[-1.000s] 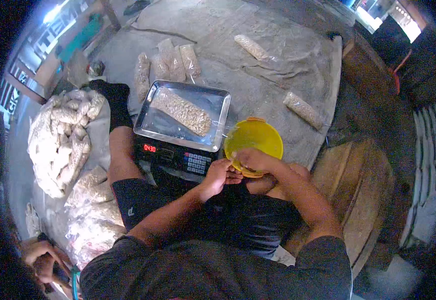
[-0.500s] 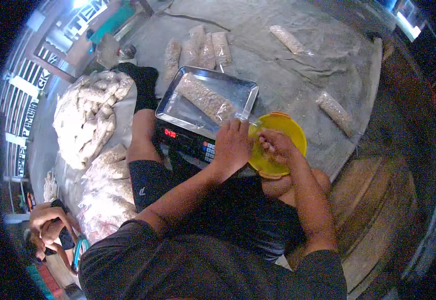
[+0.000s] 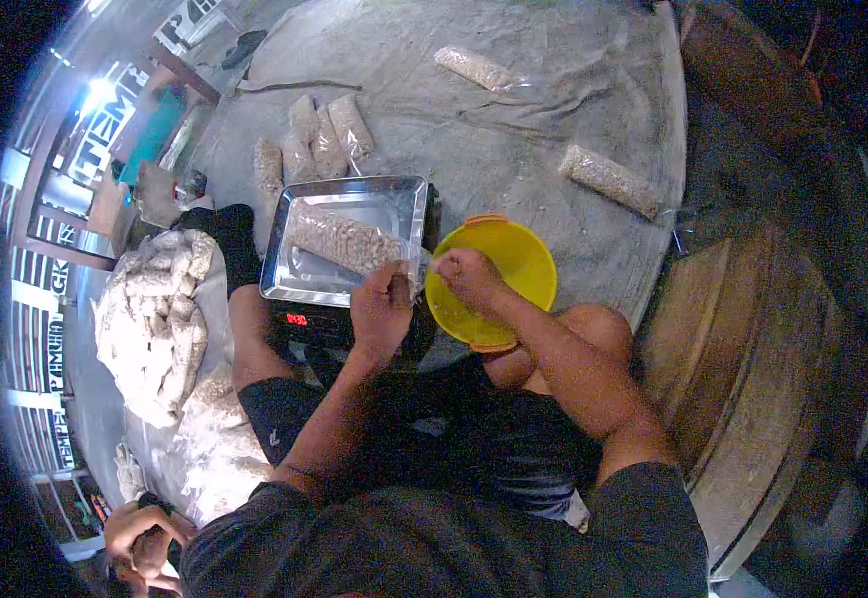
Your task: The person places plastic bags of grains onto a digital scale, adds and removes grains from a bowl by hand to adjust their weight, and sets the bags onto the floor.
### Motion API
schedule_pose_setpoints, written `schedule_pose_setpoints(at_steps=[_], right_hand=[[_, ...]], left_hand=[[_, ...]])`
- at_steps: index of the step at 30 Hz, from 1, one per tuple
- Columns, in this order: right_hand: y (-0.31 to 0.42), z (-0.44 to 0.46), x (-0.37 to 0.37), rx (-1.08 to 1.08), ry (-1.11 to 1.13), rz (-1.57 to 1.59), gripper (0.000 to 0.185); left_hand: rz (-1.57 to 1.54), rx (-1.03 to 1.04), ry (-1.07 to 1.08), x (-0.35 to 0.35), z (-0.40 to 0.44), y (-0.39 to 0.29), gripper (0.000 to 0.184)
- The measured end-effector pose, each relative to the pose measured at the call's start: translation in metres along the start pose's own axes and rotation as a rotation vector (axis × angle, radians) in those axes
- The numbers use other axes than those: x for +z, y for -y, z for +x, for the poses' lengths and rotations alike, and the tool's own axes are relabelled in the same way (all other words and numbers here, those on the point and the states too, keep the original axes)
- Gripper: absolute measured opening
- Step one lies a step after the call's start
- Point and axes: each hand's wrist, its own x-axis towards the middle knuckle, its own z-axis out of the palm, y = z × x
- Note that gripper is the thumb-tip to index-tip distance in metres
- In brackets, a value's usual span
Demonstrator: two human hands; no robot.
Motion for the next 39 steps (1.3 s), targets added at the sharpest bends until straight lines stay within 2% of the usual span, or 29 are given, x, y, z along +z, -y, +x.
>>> schedule_pose_setpoints(at_steps=[2, 4, 7, 10, 11, 14, 17, 20, 23, 25, 29, 32, 35, 38, 39], right_hand=[[-0.002, -0.004, -0.006, 0.081, -0.008, 0.092, 0.024], [0.018, -0.025, -0.013, 0.270, 0.115, 0.538, 0.022], [0.038, -0.030, 0.007, 0.311, 0.175, 0.845, 0.026], [0.042, -0.017, 0.010, 0.392, 0.310, 1.067, 0.027], [0.044, -0.013, 0.019, 0.341, 0.224, 1.042, 0.025], [0.048, -0.001, 0.029, 0.260, 0.377, 1.087, 0.026], [0.109, -0.003, 0.054, 0.401, 0.045, 0.964, 0.025], [0.130, 0.010, 0.069, 0.356, 0.018, 0.946, 0.026], [0.168, 0.002, 0.084, 0.415, -0.190, 0.701, 0.025], [0.196, -0.001, 0.106, 0.410, -0.282, 0.695, 0.024], [0.203, 0.005, 0.115, 0.452, -0.307, 0.469, 0.024], [0.179, 0.011, 0.095, 0.416, -0.197, 0.348, 0.030], [0.168, -0.009, 0.076, 0.300, -0.242, 0.113, 0.032], [0.137, -0.034, 0.032, 0.285, -0.305, 0.118, 0.031], [0.105, -0.028, 0.012, 0.275, -0.220, -0.034, 0.028]], left_hand=[[0.044, 0.033, -0.003, -0.001, 0.000, 0.004, 0.015], [0.073, 0.107, 0.021, -0.002, -0.003, 0.006, 0.016], [0.013, 0.105, -0.022, 0.001, -0.009, 0.000, 0.017], [0.037, 0.024, 0.030, -0.007, -0.005, -0.004, 0.017], [-0.041, 0.037, -0.008, -0.009, -0.003, -0.002, 0.017], [-0.070, 0.142, -0.126, -0.012, -0.001, 0.014, 0.016], [-0.180, 0.106, -0.176, -0.020, 0.002, 0.015, 0.017], [-0.214, 0.129, -0.256, -0.022, 0.006, 0.020, 0.019], [-0.260, 0.059, -0.283, -0.025, 0.007, 0.025, 0.018], [-0.270, 0.043, -0.275, -0.030, 0.006, 0.026, 0.017], [-0.337, 0.025, -0.327, -0.033, 0.006, 0.031, 0.015], [-0.341, 0.019, -0.357, -0.033, 0.007, 0.033, 0.014], [-0.339, -0.001, -0.236, -0.044, 0.006, 0.029, 0.017], [-0.331, -0.084, -0.144, -0.043, -0.002, 0.019, 0.018], [-0.347, -0.062, -0.163, -0.040, -0.007, 0.015, 0.023]])
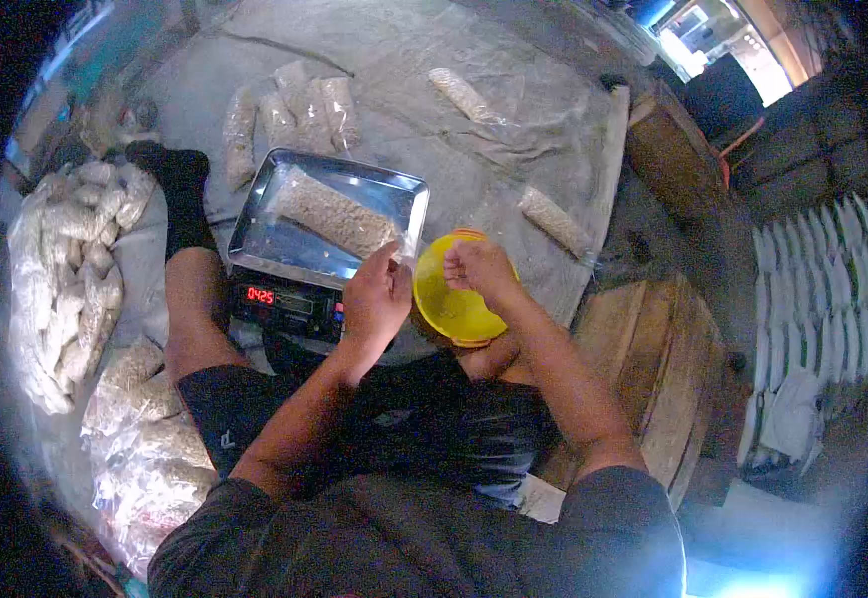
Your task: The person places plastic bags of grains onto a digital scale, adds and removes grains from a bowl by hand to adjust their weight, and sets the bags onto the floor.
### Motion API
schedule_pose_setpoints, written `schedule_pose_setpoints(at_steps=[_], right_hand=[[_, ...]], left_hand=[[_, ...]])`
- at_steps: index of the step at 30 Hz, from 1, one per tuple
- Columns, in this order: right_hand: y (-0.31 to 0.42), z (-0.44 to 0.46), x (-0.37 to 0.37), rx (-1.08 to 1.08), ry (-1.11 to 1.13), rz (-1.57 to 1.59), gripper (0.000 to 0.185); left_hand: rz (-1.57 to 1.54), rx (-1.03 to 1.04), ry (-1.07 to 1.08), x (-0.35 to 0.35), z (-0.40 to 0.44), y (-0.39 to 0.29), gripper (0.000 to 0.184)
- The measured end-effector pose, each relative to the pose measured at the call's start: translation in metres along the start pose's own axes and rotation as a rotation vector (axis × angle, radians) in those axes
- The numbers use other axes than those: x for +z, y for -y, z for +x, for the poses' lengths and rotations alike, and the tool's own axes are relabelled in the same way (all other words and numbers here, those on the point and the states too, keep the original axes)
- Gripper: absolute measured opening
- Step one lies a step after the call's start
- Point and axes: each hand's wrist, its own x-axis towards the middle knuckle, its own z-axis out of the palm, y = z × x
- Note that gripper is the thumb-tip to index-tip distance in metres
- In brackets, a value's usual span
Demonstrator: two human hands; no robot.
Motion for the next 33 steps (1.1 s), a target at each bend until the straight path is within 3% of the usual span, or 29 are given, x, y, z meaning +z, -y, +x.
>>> schedule_pose_setpoints(at_steps=[2, 5, 6, 9, 12, 15, 17, 19, 21, 23, 24, 26, 29, 31, 33], right_hand=[[-0.077, 0.043, -0.032, -0.050, 0.120, -0.310, 0.023], [-0.115, 0.057, -0.024, -0.457, -0.132, -0.974, 0.020], [-0.131, 0.062, -0.024, -0.564, -0.139, -0.901, 0.021], [-0.112, 0.030, -0.019, -0.353, 0.291, -0.928, 0.023], [-0.115, 0.031, -0.033, -0.302, 0.196, -0.991, 0.029], [-0.105, 0.043, -0.060, -0.421, -0.050, -1.291, 0.034], [-0.134, 0.045, -0.051, -0.273, -0.028, -1.033, 0.033], [-0.132, 0.036, -0.043, -0.153, 0.129, -0.931, 0.032], [-0.087, 0.011, -0.024, -0.074, 0.464, -0.973, 0.031], [-0.094, 0.021, -0.016, -0.201, 0.336, -0.987, 0.033], [-0.097, 0.025, -0.010, -0.310, 0.228, -0.990, 0.034], [-0.120, 0.041, -0.011, -0.547, 0.135, -1.098, 0.030], [-0.085, 0.001, -0.002, -0.423, 0.368, -0.985, 0.037], [-0.095, 0.013, -0.019, -0.254, 0.210, -0.854, 0.030], [-0.100, 0.025, -0.039, -0.142, 0.052, -0.863, 0.028]], left_hand=[[-0.153, -0.227, 0.052, 0.014, -0.032, -0.006, 0.029], [-0.503, -0.875, 0.360, 0.029, -0.077, -0.036, 0.039], [-0.421, -1.062, 0.399, 0.041, -0.084, -0.039, 0.042], [-0.589, -1.125, 0.488, 0.064, -0.095, -0.005, 0.037], [-0.691, -1.082, 0.563, 0.079, -0.089, 0.014, 0.028], [-0.695, -1.016, 0.517, 0.088, -0.093, 0.017, 0.026], [-0.666, -0.958, 0.485, 0.089, -0.098, 0.020, 0.025], [-0.655, -0.895, 0.449, 0.096, -0.105, 0.024, 0.025], [-0.564, -0.842, 0.511, 0.093, -0.101, 0.024, 0.027], [-0.445, -0.774, 0.613, 0.091, -0.096, 0.031, 0.026], [-0.611, -0.879, 0.536, 0.090, -0.094, 0.026, 0.025], [-0.512, -0.763, 0.486, 0.101, -0.099, 0.039, 0.025], [-0.456, -0.781, 0.558, 0.081, -0.084, 0.028, 0.027], [-0.614, -0.876, 0.546, 0.087, -0.092, 0.033, 0.028], [-0.558, -0.950, 0.545, 0.079, -0.084, 0.020, 0.028]])
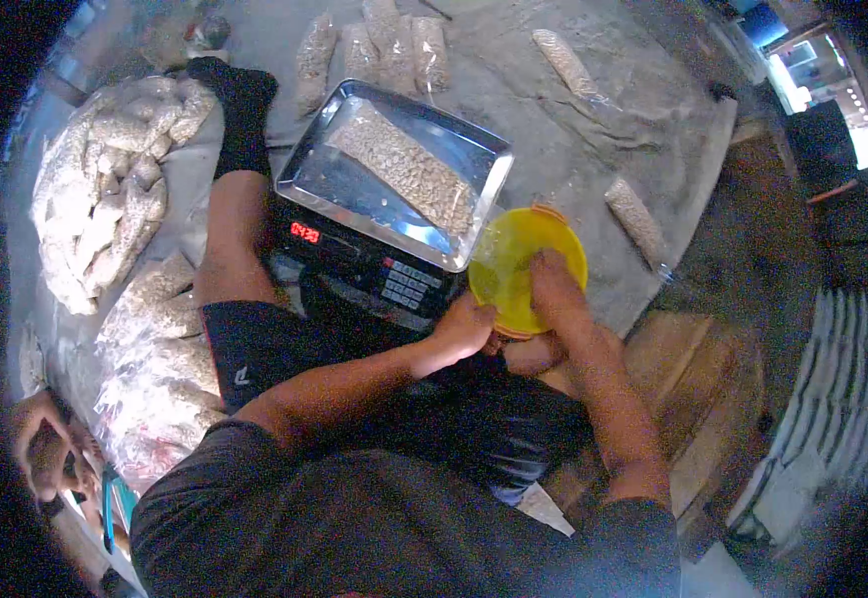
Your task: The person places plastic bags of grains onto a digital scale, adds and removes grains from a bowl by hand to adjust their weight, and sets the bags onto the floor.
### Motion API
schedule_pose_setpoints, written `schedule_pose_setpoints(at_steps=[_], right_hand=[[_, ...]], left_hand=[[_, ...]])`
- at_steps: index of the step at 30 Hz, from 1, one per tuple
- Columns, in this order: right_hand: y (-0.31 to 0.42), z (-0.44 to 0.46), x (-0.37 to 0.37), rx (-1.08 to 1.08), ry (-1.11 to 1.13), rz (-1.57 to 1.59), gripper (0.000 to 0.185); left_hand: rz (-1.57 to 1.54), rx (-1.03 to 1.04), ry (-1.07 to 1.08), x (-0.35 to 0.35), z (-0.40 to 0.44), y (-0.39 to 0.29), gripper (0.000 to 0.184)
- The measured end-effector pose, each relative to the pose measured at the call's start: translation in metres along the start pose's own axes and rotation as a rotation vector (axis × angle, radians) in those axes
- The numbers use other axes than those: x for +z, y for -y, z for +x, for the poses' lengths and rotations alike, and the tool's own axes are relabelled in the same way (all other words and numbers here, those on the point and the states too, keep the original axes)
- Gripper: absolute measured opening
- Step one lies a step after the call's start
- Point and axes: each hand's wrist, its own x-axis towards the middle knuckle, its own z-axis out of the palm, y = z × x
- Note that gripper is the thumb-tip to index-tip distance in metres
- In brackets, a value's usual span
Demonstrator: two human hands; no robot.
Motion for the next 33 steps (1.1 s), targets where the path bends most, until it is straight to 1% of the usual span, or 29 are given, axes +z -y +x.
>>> schedule_pose_setpoints(at_steps=[1, 2, 3, 4, 5, 6, 8, 10, 12, 14, 15, 16, 18, 19, 20, 22, 25, 27, 28, 31, 32, 33], right_hand=[[-0.002, 0.005, -0.008, 0.057, -0.053, -0.072, 0.029], [-0.005, 0.003, -0.014, 0.121, -0.114, -0.139, 0.030], [-0.025, 0.004, 0.001, 0.163, -0.111, -0.140, 0.030], [-0.057, 0.016, 0.032, 0.207, -0.109, -0.140, 0.030], [-0.076, 0.018, 0.048, 0.249, -0.103, -0.141, 0.030], [-0.074, 0.010, 0.047, 0.207, -0.037, -0.124, 0.030], [-0.044, -0.002, 0.042, 0.091, 0.111, -0.091, 0.032], [-0.005, -0.010, 0.031, -0.056, 0.280, -0.057, 0.033], [0.036, -0.023, 0.010, 0.042, 0.148, 0.073, 0.032], [0.044, -0.024, 0.010, 0.024, 0.100, 0.093, 0.031], [0.041, -0.025, 0.015, -0.046, 0.119, 0.049, 0.030], [0.039, -0.023, 0.018, -0.124, 0.136, 0.006, 0.031], [0.043, -0.024, 0.015, -0.211, 0.173, -0.010, 0.033], [0.046, -0.024, 0.015, -0.251, 0.193, -0.017, 0.035], [0.047, -0.020, 0.018, -0.309, 0.114, 0.017, 0.036], [0.045, -0.013, 0.018, -0.407, -0.057, 0.082, 0.038], [0.037, -0.020, 0.021, -0.599, 0.039, -0.041, 0.038], [0.009, -0.014, 0.004, -0.416, 0.064, -0.205, 0.034], [0.000, -0.012, -0.005, -0.326, 0.087, -0.281, 0.034], [-0.011, -0.011, -0.024, 0.098, -0.025, -0.081, 0.036], [-0.009, -0.010, -0.027, 0.226, -0.062, -0.010, 0.037], [-0.015, -0.009, -0.013, 0.214, -0.035, -0.047, 0.036]], left_hand=[[0.017, -0.038, -0.014, -0.001, -0.006, -0.007, 0.028], [0.028, -0.020, -0.023, 0.000, -0.009, -0.009, 0.028], [0.044, -0.002, -0.022, 0.003, -0.011, -0.010, 0.027], [0.059, 0.019, -0.019, 0.006, -0.012, -0.011, 0.027], [0.043, 0.068, 0.010, 0.005, -0.004, 0.003, 0.026], [-0.035, 0.122, 0.079, 0.004, 0.001, 0.012, 0.026], [0.124, 0.142, -0.021, 0.001, -0.002, 0.007, 0.028], [0.071, 0.075, 0.009, 0.001, -0.005, -0.001, 0.030], [0.008, 0.034, 0.041, -0.003, -0.003, 0.005, 0.031], [-0.073, 0.027, 0.087, -0.002, 0.010, 0.025, 0.032], [-0.013, 0.044, 0.113, -0.002, 0.009, 0.021, 0.028], [0.025, 0.074, 0.089, -0.002, 0.006, 0.016, 0.027], [0.098, 0.129, 0.024, -0.003, -0.003, 0.006, 0.026], [0.085, 0.078, 0.038, -0.005, -0.005, -0.001, 0.027], [0.073, 0.027, 0.051, -0.007, -0.007, -0.008, 0.027], [0.105, 0.023, 0.069, -0.007, -0.013, -0.024, 0.028], [0.106, 0.004, 0.114, -0.007, 0.007, 0.002, 0.033], [0.109, 0.015, 0.090, -0.006, 0.009, 0.012, 0.032], [0.074, -0.010, 0.039, -0.004, 0.000, 0.001, 0.031], [0.019, 0.067, 0.045, 0.001, 0.001, 0.008, 0.032], [0.043, 0.063, 0.024, 0.003, 0.001, 0.008, 0.033], [0.068, 0.061, 0.002, 0.005, 0.002, 0.008, 0.033]])
